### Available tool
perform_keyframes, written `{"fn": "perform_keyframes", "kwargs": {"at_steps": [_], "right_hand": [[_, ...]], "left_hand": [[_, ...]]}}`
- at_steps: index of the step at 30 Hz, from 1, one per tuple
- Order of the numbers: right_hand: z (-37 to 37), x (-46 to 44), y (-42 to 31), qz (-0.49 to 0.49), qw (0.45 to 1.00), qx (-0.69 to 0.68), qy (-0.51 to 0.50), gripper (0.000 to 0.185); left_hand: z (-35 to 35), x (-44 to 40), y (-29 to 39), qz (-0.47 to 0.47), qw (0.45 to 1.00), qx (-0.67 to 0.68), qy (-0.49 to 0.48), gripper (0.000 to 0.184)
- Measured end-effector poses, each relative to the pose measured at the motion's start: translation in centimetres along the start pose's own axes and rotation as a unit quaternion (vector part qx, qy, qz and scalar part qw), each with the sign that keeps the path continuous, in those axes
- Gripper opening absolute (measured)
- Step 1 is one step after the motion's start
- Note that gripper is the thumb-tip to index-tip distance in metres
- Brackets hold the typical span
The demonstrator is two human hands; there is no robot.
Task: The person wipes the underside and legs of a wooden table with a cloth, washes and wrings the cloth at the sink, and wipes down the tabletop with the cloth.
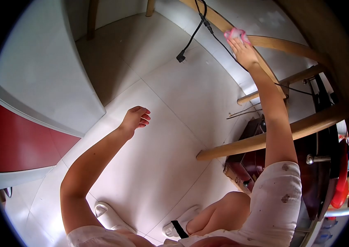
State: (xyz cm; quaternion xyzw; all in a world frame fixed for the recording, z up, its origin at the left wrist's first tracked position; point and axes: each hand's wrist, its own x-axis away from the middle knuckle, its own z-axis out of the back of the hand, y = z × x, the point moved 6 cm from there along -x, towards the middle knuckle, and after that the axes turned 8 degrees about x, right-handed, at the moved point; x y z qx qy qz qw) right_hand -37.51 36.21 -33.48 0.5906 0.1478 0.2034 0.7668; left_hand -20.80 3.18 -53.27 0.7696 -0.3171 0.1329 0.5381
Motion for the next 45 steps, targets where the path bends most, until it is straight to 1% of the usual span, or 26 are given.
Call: {"fn": "perform_keyframes", "kwargs": {"at_steps": [1, 3, 6, 10, 12, 13, 15, 16, 18, 19, 21, 22, 23, 25, 26, 28, 29, 31, 32, 34, 35, 38, 40, 41, 43, 45], "right_hand": [[-0.5, 0.4, 0.1, -0.003, 1.000, -0.002, -0.002, 0.065], [-1.7, 1.3, 0.1, 0.031, 0.996, -0.016, -0.082, 0.059], [-0.4, 3.0, 1.2, 0.039, 0.998, -0.037, -0.045, 0.059], [0.3, 4.8, 4.6, 0.017, 0.997, -0.057, -0.047, 0.058], [0.8, 6.0, 8.1, -0.072, 0.996, -0.055, 0.002, 0.065], [0.6, 6.8, 9.4, -0.073, 0.996, -0.052, -0.005, 0.065], [1.4, 8.4, 13.0, -0.134, 0.990, 0.018, 0.045, 0.055], [2.0, 9.0, 14.5, -0.135, 0.990, 0.023, 0.039, 0.055], [3.5, 10.3, 19.0, -0.237, 0.970, 0.036, 0.043, 0.040], [4.6, 10.7, 20.1, -0.239, 0.969, 0.040, 0.039, 0.040], [5.8, 11.8, 22.0, -0.285, 0.958, 0.031, -0.015, 0.025], [7.2, 12.0, 22.0, -0.276, 0.958, 0.065, 0.049, 0.027], [7.6, 11.9, 22.0, -0.276, 0.958, 0.071, 0.045, 0.027], [8.7, 11.0, 21.8, -0.342, 0.935, 0.076, -0.062, 0.032], [9.8, 10.4, 21.5, -0.341, 0.935, 0.079, -0.063, 0.032], [10.5, 9.7, 21.2, -0.330, 0.919, 0.050, -0.210, 0.037], [8.3, 9.6, 21.9, -0.326, 0.920, 0.053, -0.210, 0.037], [2.2, 9.3, 23.6, -0.299, 0.935, -0.014, -0.189, 0.038], [2.3, 9.1, 23.8, -0.298, 0.935, -0.010, -0.191, 0.038], [2.1, 8.5, 23.3, -0.257, 0.930, -0.122, -0.233, 0.038], [2.3, 8.2, 22.9, -0.258, 0.930, -0.120, -0.234, 0.038], [2.6, 6.4, 20.4, -0.289, 0.903, -0.213, -0.237, 0.049], [1.0, 4.1, 17.7, -0.263, 0.926, -0.183, -0.198, 0.048], [-0.1, 2.7, 16.4, -0.252, 0.945, -0.145, -0.151, 0.048], [-0.6, 0.7, 14.1, -0.306, 0.914, -0.127, -0.233, 0.047], [0.6, -0.8, 11.0, -0.294, 0.919, -0.131, -0.229, 0.048]], "left_hand": [[-0.1, 0.0, 0.1, -0.004, 1.000, 0.000, -0.005, 0.016], [-0.3, 0.3, 0.3, -0.004, 1.000, -0.007, -0.007, 0.017], [-0.1, 0.5, 0.3, 0.000, 1.000, -0.005, -0.010, 0.016], [-0.2, 0.3, 0.7, 0.003, 1.000, 0.012, -0.013, 0.015], [-0.8, -0.1, 1.1, -0.002, 1.000, 0.012, -0.025, 0.017], [-1.2, -0.3, 1.1, -0.008, 0.999, 0.016, -0.032, 0.018], [-1.8, -0.8, 1.0, -0.005, 0.999, 0.020, -0.043, 0.018], [-1.9, -1.0, 0.9, -0.002, 0.999, 0.023, -0.046, 0.017], [-2.7, -1.4, 0.8, 0.001, 0.998, 0.019, -0.064, 0.017], [-3.0, -1.5, 0.7, 0.008, 0.997, 0.018, -0.076, 0.016], [-3.4, -1.8, 0.4, 0.012, 0.996, 0.016, -0.091, 0.015], [-3.4, -2.1, 0.2, 0.016, 0.996, 0.020, -0.085, 0.015], [-3.4, -2.5, 0.0, 0.020, 0.996, 0.025, -0.079, 0.015], [-3.3, -3.0, -0.1, 0.021, 0.996, 0.028, -0.085, 0.015], [-3.3, -3.2, -0.2, 0.023, 0.996, 0.031, -0.084, 0.015], [-3.5, -3.4, -0.3, 0.024, 0.996, 0.035, -0.084, 0.015], [-3.6, -3.6, -0.4, 0.023, 0.996, 0.037, -0.081, 0.015], [-3.4, -4.6, -1.1, 0.029, 0.996, 0.045, -0.076, 0.015], [-3.4, -5.1, -1.4, 0.033, 0.996, 0.048, -0.070, 0.015], [-3.6, -5.7, -1.8, 0.038, 0.995, 0.056, -0.071, 0.015], [-3.8, -6.0, -1.9, 0.039, 0.995, 0.061, -0.067, 0.014], [-4.6, -5.9, -1.8, 0.036, 0.995, 0.059, -0.070, 0.014], [-5.0, -6.0, -2.0, 0.036, 0.995, 0.053, -0.076, 0.014], [-5.1, -6.0, -2.0, 0.036, 0.995, 0.047, -0.083, 0.014], [-5.1, -5.8, -1.8, 0.034, 0.996, 0.041, -0.078, 0.014], [-4.5, -5.5, -1.9, 0.036, 0.996, 0.036, -0.071, 0.014]]}}
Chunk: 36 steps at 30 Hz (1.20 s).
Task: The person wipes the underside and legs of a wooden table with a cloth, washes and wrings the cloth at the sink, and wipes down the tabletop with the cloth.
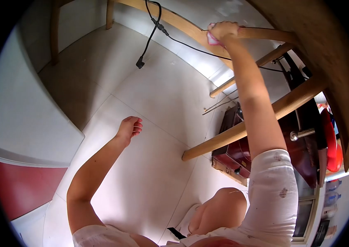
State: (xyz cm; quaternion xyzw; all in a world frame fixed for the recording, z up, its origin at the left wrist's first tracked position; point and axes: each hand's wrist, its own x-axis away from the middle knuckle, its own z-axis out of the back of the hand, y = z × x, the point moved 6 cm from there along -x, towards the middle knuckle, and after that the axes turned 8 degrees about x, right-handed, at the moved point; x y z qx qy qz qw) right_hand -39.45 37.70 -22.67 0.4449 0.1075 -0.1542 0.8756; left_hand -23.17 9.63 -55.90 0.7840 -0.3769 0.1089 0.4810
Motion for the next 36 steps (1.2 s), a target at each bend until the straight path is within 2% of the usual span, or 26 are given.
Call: {"fn": "perform_keyframes", "kwargs": {"at_steps": [5, 7, 8, 10, 13, 20, 23, 25, 28, 36], "right_hand": [[-1.4, 0.8, -4.4, 0.014, 0.999, -0.016, 0.048, 0.048], [-1.6, 1.7, -5.6, 0.059, 0.991, -0.033, 0.117, 0.049], [-2.1, 2.1, -5.6, 0.058, 0.991, -0.035, 0.116, 0.049], [-1.6, 3.2, -5.9, 0.042, 0.974, 0.044, 0.216, 0.059], [-2.2, 4.0, -5.8, 0.067, 0.982, 0.043, 0.169, 0.068], [-3.0, 6.2, -4.5, 0.151, 0.978, 0.053, 0.131, 0.070], [-2.9, 7.5, -4.1, 0.146, 0.986, 0.032, 0.078, 0.069], [-4.3, 8.6, -3.8, 0.151, 0.989, 0.002, 0.000, 0.069], [-5.0, 9.4, -3.2, 0.134, 0.988, -0.050, 0.054, 0.070], [-6.5, 11.3, -1.5, 0.093, 0.989, -0.110, 0.028, 0.071]], "left_hand": [[1.2, 0.9, 0.2, -0.010, 1.000, -0.009, 0.024, 0.016], [1.5, 1.4, 0.3, -0.008, 0.999, -0.016, 0.028, 0.016], [1.4, 1.5, 0.4, -0.010, 0.999, -0.022, 0.029, 0.017], [1.4, 1.8, 0.7, -0.015, 0.999, -0.023, 0.030, 0.016], [1.3, 2.3, 0.6, -0.017, 0.999, -0.028, 0.029, 0.015], [0.3, 3.2, 2.0, -0.046, 0.998, -0.038, 0.007, 0.017], [0.5, 3.4, 2.8, -0.052, 0.998, -0.032, 0.012, 0.016], [0.5, 3.2, 2.9, -0.054, 0.998, -0.025, 0.011, 0.016], [0.0, 3.4, 3.0, -0.054, 0.998, -0.017, 0.008, 0.016], [-0.1, 3.8, 3.0, -0.052, 0.998, -0.013, -0.014, 0.015]]}}
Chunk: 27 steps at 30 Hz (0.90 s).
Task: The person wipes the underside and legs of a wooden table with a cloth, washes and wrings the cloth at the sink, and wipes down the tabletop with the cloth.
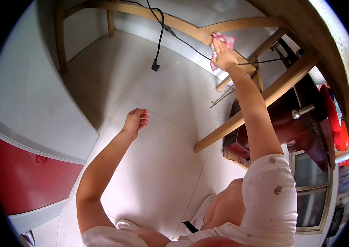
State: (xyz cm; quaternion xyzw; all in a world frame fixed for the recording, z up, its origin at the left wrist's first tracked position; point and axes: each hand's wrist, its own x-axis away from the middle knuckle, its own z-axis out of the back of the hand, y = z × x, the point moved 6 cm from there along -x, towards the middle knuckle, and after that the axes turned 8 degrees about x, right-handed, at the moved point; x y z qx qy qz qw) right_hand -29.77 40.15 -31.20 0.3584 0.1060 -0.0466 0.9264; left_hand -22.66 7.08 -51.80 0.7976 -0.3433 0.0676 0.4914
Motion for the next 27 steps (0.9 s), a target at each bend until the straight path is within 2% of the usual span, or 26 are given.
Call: {"fn": "perform_keyframes", "kwargs": {"at_steps": [2, 3, 4, 5, 6, 7, 8, 9, 10, 11, 13, 15, 16, 18, 19, 21, 22, 23, 24, 25, 26, 27], "right_hand": [[-0.3, 0.6, 0.8, -0.053, 0.997, -0.050, -0.025, 0.073], [1.3, 1.1, 0.6, -0.056, 0.996, -0.045, 0.057, 0.070], [2.3, 1.0, 0.9, -0.057, 0.996, -0.042, 0.060, 0.070], [2.4, 0.7, 2.2, -0.124, 0.978, -0.170, -0.015, 0.068], [3.0, 0.7, 2.5, -0.185, 0.934, -0.294, -0.088, 0.066], [4.2, 0.2, 3.6, -0.236, 0.905, -0.355, -0.007, 0.063], [5.4, 0.7, 4.7, -0.315, 0.832, -0.448, 0.090, 0.059], [5.9, 0.1, 4.9, -0.311, 0.710, -0.618, 0.131, 0.059], [7.7, 0.1, 4.5, -0.292, 0.556, -0.760, 0.164, 0.059], [10.2, 0.3, 3.9, -0.223, 0.437, -0.837, 0.245, 0.054], [14.7, 1.8, 1.4, -0.030, 0.277, -0.943, 0.183, 0.056], [19.7, 3.7, -1.5, 0.183, 0.179, -0.958, 0.130, 0.076], [21.4, 5.0, -2.7, 0.186, 0.192, -0.956, 0.123, 0.076], [24.9, 7.6, -5.0, 0.193, 0.217, -0.951, 0.110, 0.076], [26.5, 8.7, -6.0, 0.081, 0.455, -0.883, 0.079, 0.073], [27.6, 11.9, -7.7, 0.007, 0.325, -0.945, -0.023, 0.065], [28.8, 13.0, -8.3, 0.023, 0.134, -0.989, -0.051, 0.062], [30.1, 14.1, -8.9, 0.028, -0.061, -0.994, -0.085, 0.060], [32.2, 15.0, -8.7, 0.010, -0.068, -0.992, -0.105, 0.061], [34.5, 15.9, -7.9, 0.003, -0.079, -0.990, -0.116, 0.061], [36.6, 17.3, -7.6, -0.047, -0.132, -0.974, -0.180, 0.062], [39.1, 19.0, -7.0, -0.099, -0.185, -0.946, -0.245, 0.063]], "left_hand": [[-0.1, 0.2, 0.2, -0.004, 1.000, 0.007, 0.007, 0.015], [-0.2, 0.2, 0.2, -0.007, 1.000, 0.007, 0.005, 0.015], [-0.5, 0.1, 0.1, 0.000, 1.000, 0.011, -0.005, 0.014], [-0.7, 0.2, 0.1, 0.004, 1.000, 0.016, -0.013, 0.014], [-1.0, 0.3, 0.3, -0.001, 1.000, 0.017, -0.013, 0.014], [-1.6, 0.6, 0.5, 0.001, 0.999, 0.018, -0.028, 0.014], [-2.1, 0.7, 0.6, 0.005, 0.999, 0.020, -0.043, 0.014], [-2.5, 0.9, 0.9, 0.003, 0.998, 0.029, -0.063, 0.014], [-2.8, 1.1, 1.3, 0.001, 0.998, 0.029, -0.061, 0.014], [-3.4, 1.3, 2.0, -0.008, 0.995, 0.036, -0.090, 0.015], [-4.8, 2.5, 4.1, -0.025, 0.992, 0.036, -0.115, 0.016], [-7.1, 4.9, 8.1, -0.052, 0.983, 0.045, -0.173, 0.030], [-8.1, 6.6, 9.9, -0.055, 0.985, 0.035, -0.159, 0.030], [-10.5, 10.6, 12.9, -0.070, 0.983, 0.040, -0.166, 0.053], [-11.2, 12.0, 13.5, -0.062, 0.987, 0.036, -0.146, 0.053], [-12.3, 15.8, 13.9, -0.056, 0.988, 0.026, -0.144, 0.069], [-12.3, 18.1, 14.3, -0.048, 0.990, 0.029, -0.126, 0.069], [-12.9, 20.6, 14.7, -0.014, 0.986, 0.093, -0.135, 0.070], [-13.7, 23.2, 15.1, 0.024, 0.977, 0.158, -0.145, 0.071], [-14.3, 26.2, 16.6, -0.003, 0.972, 0.201, -0.124, 0.061], [-15.2, 28.8, 17.8, 0.007, 0.972, 0.208, -0.107, 0.061], [-15.8, 31.8, 19.2, -0.026, 0.969, 0.237, -0.069, 0.053]]}}
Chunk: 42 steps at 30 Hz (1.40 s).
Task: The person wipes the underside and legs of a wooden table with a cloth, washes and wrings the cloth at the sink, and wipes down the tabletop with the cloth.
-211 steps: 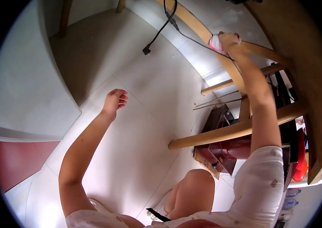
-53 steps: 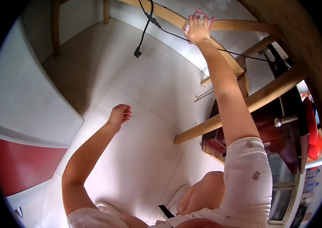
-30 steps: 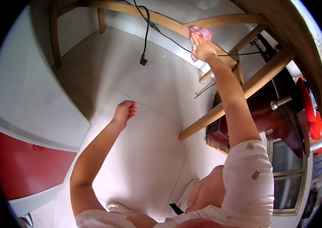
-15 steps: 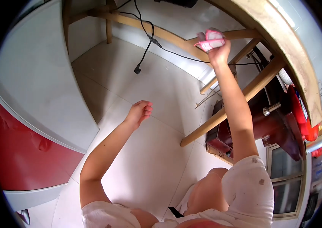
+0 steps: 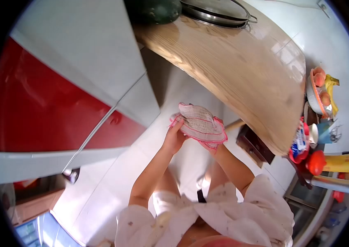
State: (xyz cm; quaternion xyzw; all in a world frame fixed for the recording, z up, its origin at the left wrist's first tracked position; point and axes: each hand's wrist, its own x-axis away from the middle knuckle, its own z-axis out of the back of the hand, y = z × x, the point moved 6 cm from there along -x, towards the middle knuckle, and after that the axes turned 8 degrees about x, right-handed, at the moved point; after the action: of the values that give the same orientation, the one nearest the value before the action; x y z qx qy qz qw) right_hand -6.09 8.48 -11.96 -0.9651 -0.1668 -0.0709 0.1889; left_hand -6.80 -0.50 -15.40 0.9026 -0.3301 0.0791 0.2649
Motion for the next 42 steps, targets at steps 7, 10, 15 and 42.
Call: {"fn": "perform_keyframes", "kwargs": {"at_steps": [7, 10, 15, 42], "right_hand": [[-16.2, 10.1, -3.5, -0.180, 0.969, 0.124, 0.119, 0.042], [-22.8, 12.6, -4.2, -0.271, 0.926, 0.264, -0.004, 0.036], [-28.2, 14.6, -5.4, -0.315, 0.831, 0.446, -0.104, 0.039], [-36.2, 43.6, 34.7, -0.375, 0.415, 0.491, -0.668, 0.017]], "left_hand": [[-15.5, 17.6, 6.7, -0.136, 0.983, 0.054, 0.108, 0.039], [-20.7, 23.2, 8.5, -0.136, 0.986, 0.066, 0.065, 0.046], [-26.9, 30.2, 8.9, -0.214, 0.975, 0.057, 0.024, 0.052], [-25.1, 77.9, -18.5, -0.770, 0.536, 0.132, 0.319, 0.044]]}}
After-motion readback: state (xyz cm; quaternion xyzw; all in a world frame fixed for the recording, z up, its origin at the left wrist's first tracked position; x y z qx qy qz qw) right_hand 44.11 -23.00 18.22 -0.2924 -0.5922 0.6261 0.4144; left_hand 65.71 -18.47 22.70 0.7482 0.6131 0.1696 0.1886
